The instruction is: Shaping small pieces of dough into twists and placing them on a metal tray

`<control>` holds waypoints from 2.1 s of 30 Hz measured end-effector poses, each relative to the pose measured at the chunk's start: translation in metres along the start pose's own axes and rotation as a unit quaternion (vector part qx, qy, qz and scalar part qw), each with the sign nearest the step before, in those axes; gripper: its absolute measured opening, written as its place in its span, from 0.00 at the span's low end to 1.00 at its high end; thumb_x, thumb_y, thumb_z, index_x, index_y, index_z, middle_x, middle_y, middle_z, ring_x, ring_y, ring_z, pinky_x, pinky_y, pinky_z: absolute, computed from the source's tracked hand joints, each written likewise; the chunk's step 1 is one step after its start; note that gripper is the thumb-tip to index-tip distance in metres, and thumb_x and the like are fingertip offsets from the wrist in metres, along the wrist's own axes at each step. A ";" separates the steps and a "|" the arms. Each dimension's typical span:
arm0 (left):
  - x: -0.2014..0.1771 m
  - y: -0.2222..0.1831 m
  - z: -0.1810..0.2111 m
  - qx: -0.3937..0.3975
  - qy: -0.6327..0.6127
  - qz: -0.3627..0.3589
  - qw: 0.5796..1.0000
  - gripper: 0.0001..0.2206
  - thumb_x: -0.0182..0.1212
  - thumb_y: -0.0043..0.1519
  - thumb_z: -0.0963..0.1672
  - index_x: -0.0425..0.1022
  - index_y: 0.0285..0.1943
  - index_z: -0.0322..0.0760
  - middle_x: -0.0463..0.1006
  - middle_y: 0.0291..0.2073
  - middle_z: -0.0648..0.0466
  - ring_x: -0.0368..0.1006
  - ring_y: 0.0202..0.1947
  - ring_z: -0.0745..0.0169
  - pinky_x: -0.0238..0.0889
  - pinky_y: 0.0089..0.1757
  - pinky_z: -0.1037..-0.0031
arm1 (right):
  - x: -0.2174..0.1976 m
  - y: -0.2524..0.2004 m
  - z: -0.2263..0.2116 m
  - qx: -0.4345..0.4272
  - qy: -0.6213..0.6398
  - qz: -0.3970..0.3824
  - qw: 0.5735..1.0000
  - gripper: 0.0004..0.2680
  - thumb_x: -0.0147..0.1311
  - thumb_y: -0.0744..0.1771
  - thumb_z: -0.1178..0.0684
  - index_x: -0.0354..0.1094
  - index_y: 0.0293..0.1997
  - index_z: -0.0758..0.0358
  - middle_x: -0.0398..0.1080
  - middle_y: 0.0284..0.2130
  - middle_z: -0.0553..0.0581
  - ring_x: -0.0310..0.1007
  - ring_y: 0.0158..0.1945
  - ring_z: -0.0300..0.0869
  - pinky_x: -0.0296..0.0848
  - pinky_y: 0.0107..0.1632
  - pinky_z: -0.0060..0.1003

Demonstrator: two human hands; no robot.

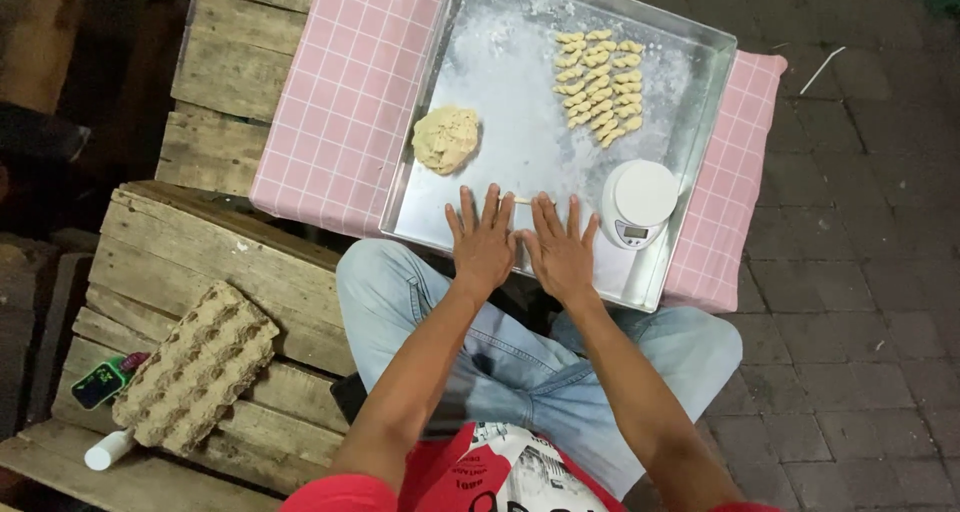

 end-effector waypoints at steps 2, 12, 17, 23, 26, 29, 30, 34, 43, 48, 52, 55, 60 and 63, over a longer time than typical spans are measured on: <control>-0.006 -0.005 -0.002 -0.003 -0.002 0.001 1.000 0.29 0.41 0.71 0.51 0.44 0.83 0.50 0.36 0.82 0.54 0.21 0.78 0.30 0.09 0.66 0.35 | 0.005 -0.005 0.003 -0.028 -0.019 0.069 0.997 0.23 0.25 0.75 0.35 0.39 0.81 0.44 0.38 0.78 0.44 0.25 0.80 0.58 0.19 0.73 0.67; -0.010 0.026 -0.018 0.128 0.039 0.306 0.943 0.12 0.61 0.62 0.37 0.78 0.53 0.41 0.77 0.40 0.52 0.69 0.56 0.50 0.42 0.62 0.40 | 0.019 0.031 0.028 -0.090 -0.120 0.302 0.941 0.11 0.64 0.66 0.43 0.77 0.53 0.42 0.73 0.60 0.44 0.61 0.71 0.58 0.38 0.72 0.72; -0.019 0.059 -0.019 0.152 0.013 0.292 0.944 0.04 0.63 0.59 0.40 0.80 0.39 0.44 0.74 0.33 0.55 0.67 0.48 0.56 0.45 0.59 0.44 | -0.006 0.064 0.036 -0.099 -0.073 0.322 0.939 0.05 0.66 0.66 0.46 0.78 0.43 0.43 0.77 0.53 0.43 0.67 0.66 0.54 0.46 0.69 0.71; -0.019 0.104 -0.003 0.151 0.021 0.327 0.933 0.04 0.64 0.61 0.40 0.75 0.41 0.42 0.68 0.36 0.55 0.63 0.49 0.55 0.49 0.58 0.46 | -0.023 0.095 0.046 -0.076 -0.026 0.290 0.954 0.09 0.62 0.68 0.46 0.78 0.52 0.47 0.76 0.56 0.48 0.67 0.65 0.58 0.54 0.65 0.68; -0.023 0.098 0.013 0.136 0.037 0.272 0.952 0.17 0.62 0.62 0.40 0.66 0.60 0.39 0.62 0.56 0.49 0.54 0.63 0.44 0.44 0.60 0.43 | -0.019 0.098 0.038 -0.082 -0.023 0.268 0.960 0.15 0.50 0.72 0.43 0.70 0.65 0.51 0.69 0.64 0.51 0.58 0.69 0.62 0.50 0.66 0.67; -0.024 0.093 0.023 0.086 0.043 0.091 0.991 0.28 0.49 0.69 0.43 0.48 0.80 0.39 0.44 0.79 0.49 0.29 0.77 0.36 0.26 0.66 0.40 | -0.025 0.093 0.019 -0.053 0.007 0.158 0.986 0.20 0.31 0.75 0.39 0.56 0.75 0.53 0.55 0.73 0.52 0.43 0.76 0.63 0.36 0.72 0.67; -0.024 0.092 0.026 0.051 0.059 -0.024 0.997 0.28 0.38 0.74 0.44 0.37 0.84 0.41 0.32 0.82 0.53 0.13 0.78 0.39 0.14 0.69 0.42 | -0.028 0.090 0.012 -0.012 0.041 0.054 0.998 0.23 0.22 0.75 0.36 0.47 0.79 0.53 0.46 0.77 0.51 0.32 0.79 0.62 0.29 0.75 0.67; -0.020 0.078 0.018 0.050 0.059 -0.018 0.997 0.29 0.38 0.74 0.46 0.36 0.84 0.44 0.29 0.82 0.56 0.15 0.78 0.36 0.12 0.68 0.40 | -0.018 0.077 0.008 0.014 0.020 -0.003 1.000 0.25 0.17 0.74 0.33 0.42 0.81 0.50 0.39 0.79 0.49 0.25 0.80 0.60 0.23 0.76 0.67; -0.017 0.041 0.006 0.022 0.051 -0.030 0.998 0.30 0.39 0.71 0.52 0.38 0.84 0.53 0.32 0.82 0.62 0.18 0.79 0.37 0.12 0.68 0.37 | -0.001 0.032 0.013 0.006 -0.001 0.032 0.999 0.24 0.24 0.74 0.32 0.37 0.81 0.46 0.38 0.79 0.46 0.28 0.80 0.61 0.26 0.74 0.71; -0.026 0.025 -0.001 0.011 0.045 -0.056 0.997 0.29 0.33 0.72 0.54 0.40 0.84 0.54 0.34 0.82 0.65 0.19 0.79 0.40 0.10 0.67 0.37 | 0.006 0.019 0.018 -0.007 -0.034 0.060 0.998 0.24 0.23 0.74 0.32 0.42 0.81 0.48 0.43 0.78 0.46 0.31 0.80 0.61 0.24 0.74 0.71; -0.030 0.016 -0.005 0.021 0.051 -0.056 0.997 0.28 0.34 0.72 0.55 0.42 0.83 0.54 0.37 0.81 0.64 0.22 0.79 0.40 0.11 0.67 0.36 | 0.009 0.010 0.020 -0.008 -0.068 0.081 0.994 0.23 0.25 0.75 0.33 0.45 0.80 0.47 0.44 0.78 0.44 0.31 0.80 0.58 0.19 0.74 0.67; -0.021 0.019 -0.014 0.076 -0.006 0.124 0.989 0.25 0.49 0.71 0.50 0.60 0.78 0.45 0.67 0.71 0.51 0.47 0.76 0.36 0.20 0.65 0.32 | 0.011 0.012 0.019 -0.048 -0.065 0.205 0.975 0.20 0.42 0.73 0.38 0.58 0.75 0.46 0.57 0.73 0.43 0.39 0.79 0.56 0.23 0.76 0.61; -0.009 0.041 -0.022 0.130 0.034 0.298 0.945 0.18 0.65 0.64 0.44 0.74 0.64 0.47 0.81 0.50 0.56 0.71 0.57 0.55 0.44 0.58 0.47 | 0.019 0.034 0.020 -0.043 0.006 0.324 0.945 0.21 0.65 0.67 0.48 0.68 0.69 0.49 0.66 0.67 0.48 0.52 0.76 0.53 0.37 0.76 0.54; 0.005 0.065 -0.030 0.149 0.014 0.293 0.944 0.06 0.67 0.61 0.44 0.80 0.45 0.47 0.74 0.39 0.61 0.68 0.49 0.59 0.49 0.56 0.51 | 0.020 0.052 0.026 -0.046 0.000 0.319 0.947 0.10 0.65 0.67 0.48 0.78 0.53 0.44 0.71 0.62 0.41 0.54 0.75 0.48 0.37 0.77 0.53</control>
Point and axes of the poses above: each hand's wrist, its own y-axis towards the middle knuckle, its own x-axis out of the palm, z = x × y, the point moved 1 cm from there along y, towards the middle knuckle
